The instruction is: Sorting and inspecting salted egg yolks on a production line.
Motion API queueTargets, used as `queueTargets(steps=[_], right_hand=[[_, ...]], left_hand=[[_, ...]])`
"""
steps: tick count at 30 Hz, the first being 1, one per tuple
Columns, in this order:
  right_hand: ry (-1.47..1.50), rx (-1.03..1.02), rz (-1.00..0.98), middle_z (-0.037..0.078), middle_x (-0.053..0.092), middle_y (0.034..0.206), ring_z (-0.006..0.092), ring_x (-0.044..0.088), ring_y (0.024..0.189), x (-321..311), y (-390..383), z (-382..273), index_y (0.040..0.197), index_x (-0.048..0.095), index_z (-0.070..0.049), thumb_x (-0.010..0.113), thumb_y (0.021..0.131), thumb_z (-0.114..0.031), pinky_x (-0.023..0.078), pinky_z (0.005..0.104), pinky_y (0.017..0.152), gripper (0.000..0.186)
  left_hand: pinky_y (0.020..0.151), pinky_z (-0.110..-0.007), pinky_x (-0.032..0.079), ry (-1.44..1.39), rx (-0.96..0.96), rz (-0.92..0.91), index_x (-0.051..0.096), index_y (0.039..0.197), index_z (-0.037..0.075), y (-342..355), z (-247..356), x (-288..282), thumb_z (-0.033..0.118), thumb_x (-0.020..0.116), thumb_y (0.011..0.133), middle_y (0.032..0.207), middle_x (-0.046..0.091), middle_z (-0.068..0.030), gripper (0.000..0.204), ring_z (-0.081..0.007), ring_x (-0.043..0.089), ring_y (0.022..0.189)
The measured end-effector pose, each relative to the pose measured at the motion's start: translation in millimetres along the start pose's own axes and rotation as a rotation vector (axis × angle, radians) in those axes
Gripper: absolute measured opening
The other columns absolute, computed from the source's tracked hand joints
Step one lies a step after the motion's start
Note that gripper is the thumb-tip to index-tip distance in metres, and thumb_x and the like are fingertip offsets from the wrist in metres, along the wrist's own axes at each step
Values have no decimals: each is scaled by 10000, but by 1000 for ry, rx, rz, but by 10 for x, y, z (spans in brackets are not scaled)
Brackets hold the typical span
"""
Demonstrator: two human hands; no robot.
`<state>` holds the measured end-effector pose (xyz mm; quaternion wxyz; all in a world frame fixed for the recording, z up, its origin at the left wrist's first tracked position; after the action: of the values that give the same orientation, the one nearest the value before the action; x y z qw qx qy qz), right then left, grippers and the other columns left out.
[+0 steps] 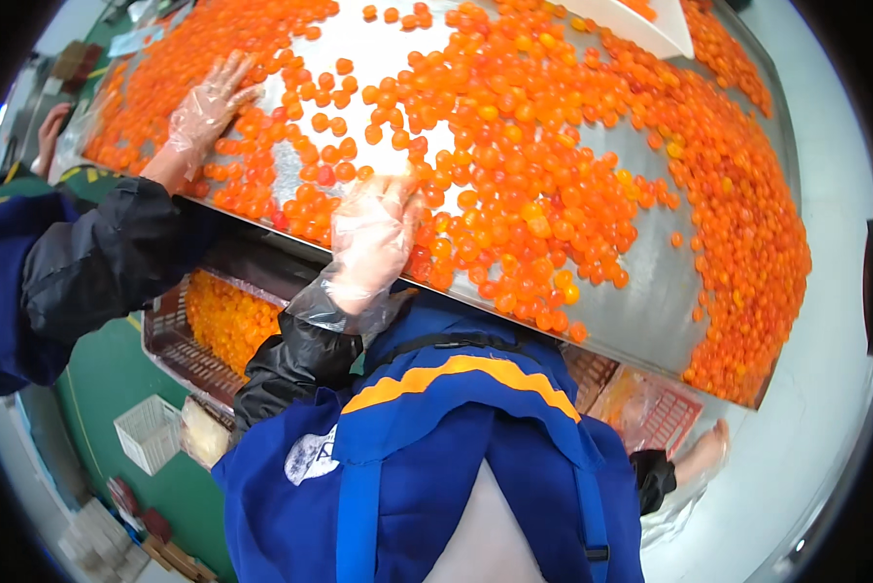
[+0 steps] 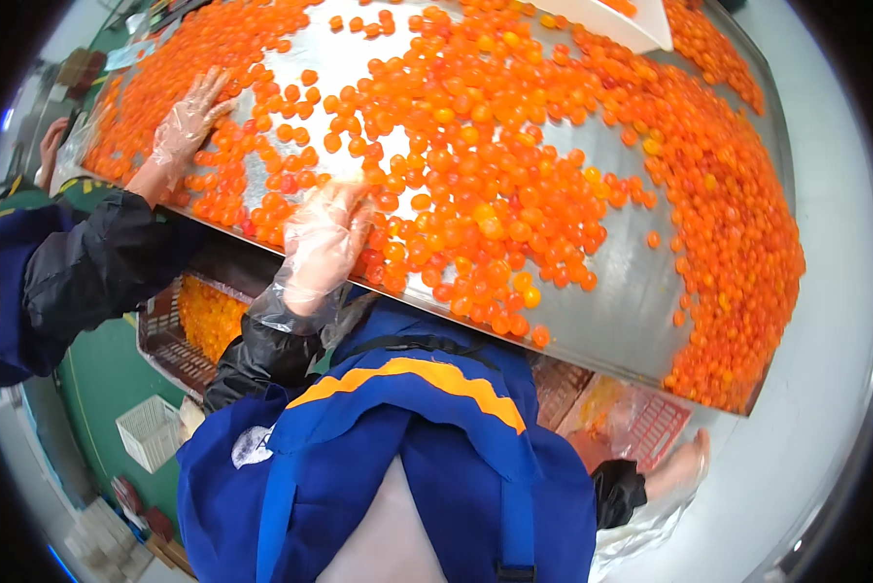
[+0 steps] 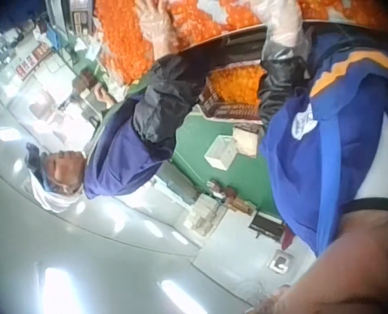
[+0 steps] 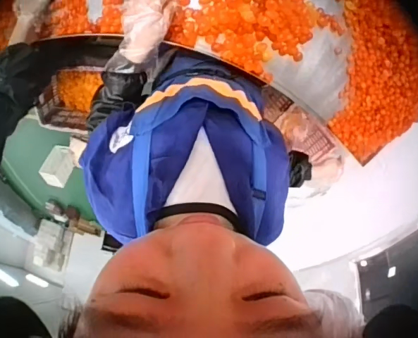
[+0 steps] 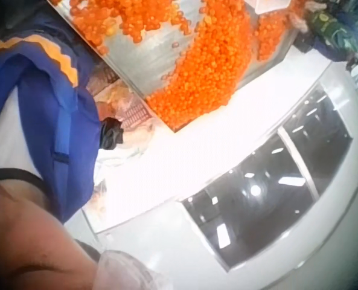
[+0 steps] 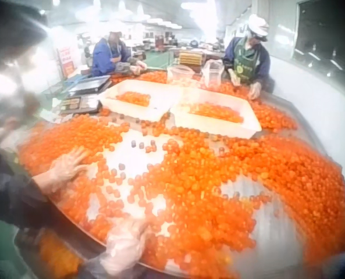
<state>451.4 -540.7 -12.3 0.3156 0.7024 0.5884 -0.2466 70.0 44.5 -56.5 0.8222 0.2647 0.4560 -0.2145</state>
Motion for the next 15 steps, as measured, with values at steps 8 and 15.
queueTargets(steps=[8,15], right_hand=[[-6,-214,-535,30,676,1070,86,571,852,1597,-499,-1378,1327,648,-20,554,891,-37,470,226,764,446],[-704,-670,-619,144,676,1225,294,667,1008,2756,-1463,-1997,1327,618,-83,540,908,-81,528,388,895,426]], left_hand=[[746,-425,545,-123,38,147,658,1159,92,-36,-120,19,95,626,904,1023,667,-137,257,-332,666,899],[751,-413,542,-71,65,82,655,1142,83,-87,-162,155,158,623,947,1059,679,-146,212,-343,682,889]])
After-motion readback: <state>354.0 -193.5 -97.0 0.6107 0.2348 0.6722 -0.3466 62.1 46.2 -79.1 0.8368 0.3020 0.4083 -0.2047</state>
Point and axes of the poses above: each hand's wrist, its own y-axis towards the middle knuckle, its own x-axis out of the palm, z = x × y, the point moved 10 cm from there along y, towards the middle knuckle
